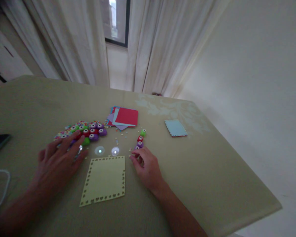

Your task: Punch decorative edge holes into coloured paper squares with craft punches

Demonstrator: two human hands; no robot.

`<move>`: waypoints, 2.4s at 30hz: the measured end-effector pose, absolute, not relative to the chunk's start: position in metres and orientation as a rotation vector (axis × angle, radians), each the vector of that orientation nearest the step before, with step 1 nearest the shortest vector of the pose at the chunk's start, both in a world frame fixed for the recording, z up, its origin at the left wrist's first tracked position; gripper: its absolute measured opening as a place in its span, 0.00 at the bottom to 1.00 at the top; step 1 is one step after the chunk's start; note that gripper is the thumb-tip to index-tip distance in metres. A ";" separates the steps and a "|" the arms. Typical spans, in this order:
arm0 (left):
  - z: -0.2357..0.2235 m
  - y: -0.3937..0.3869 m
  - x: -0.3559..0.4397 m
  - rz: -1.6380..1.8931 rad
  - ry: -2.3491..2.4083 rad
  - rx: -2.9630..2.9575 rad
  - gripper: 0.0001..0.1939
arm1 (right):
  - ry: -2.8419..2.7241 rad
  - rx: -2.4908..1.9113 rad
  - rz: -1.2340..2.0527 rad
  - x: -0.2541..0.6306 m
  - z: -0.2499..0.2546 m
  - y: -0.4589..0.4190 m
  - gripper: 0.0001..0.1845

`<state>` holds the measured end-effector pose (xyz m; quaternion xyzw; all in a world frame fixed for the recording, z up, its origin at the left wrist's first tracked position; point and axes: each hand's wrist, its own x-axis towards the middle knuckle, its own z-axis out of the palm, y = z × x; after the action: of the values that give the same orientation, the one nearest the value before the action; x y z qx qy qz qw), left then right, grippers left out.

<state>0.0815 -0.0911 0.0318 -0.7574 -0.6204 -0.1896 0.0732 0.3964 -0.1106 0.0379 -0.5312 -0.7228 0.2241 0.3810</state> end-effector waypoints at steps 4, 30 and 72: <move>0.032 -0.085 0.072 -0.535 -1.838 -2.336 0.17 | -1.838 -1.313 0.629 0.389 0.043 -0.116 0.05; 0.006 -0.117 0.109 -0.606 -1.236 -2.955 0.35 | -1.830 -1.407 0.912 0.402 0.045 -0.115 0.07; 0.007 -0.120 0.114 -0.662 -1.349 -2.984 0.34 | -1.744 -1.395 0.900 0.387 0.039 -0.114 0.09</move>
<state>0.1138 -0.1204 0.0066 -0.8887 -0.4018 -0.1971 -0.0998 0.3871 -0.1136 0.0393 -0.5407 -0.6760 0.3490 0.3589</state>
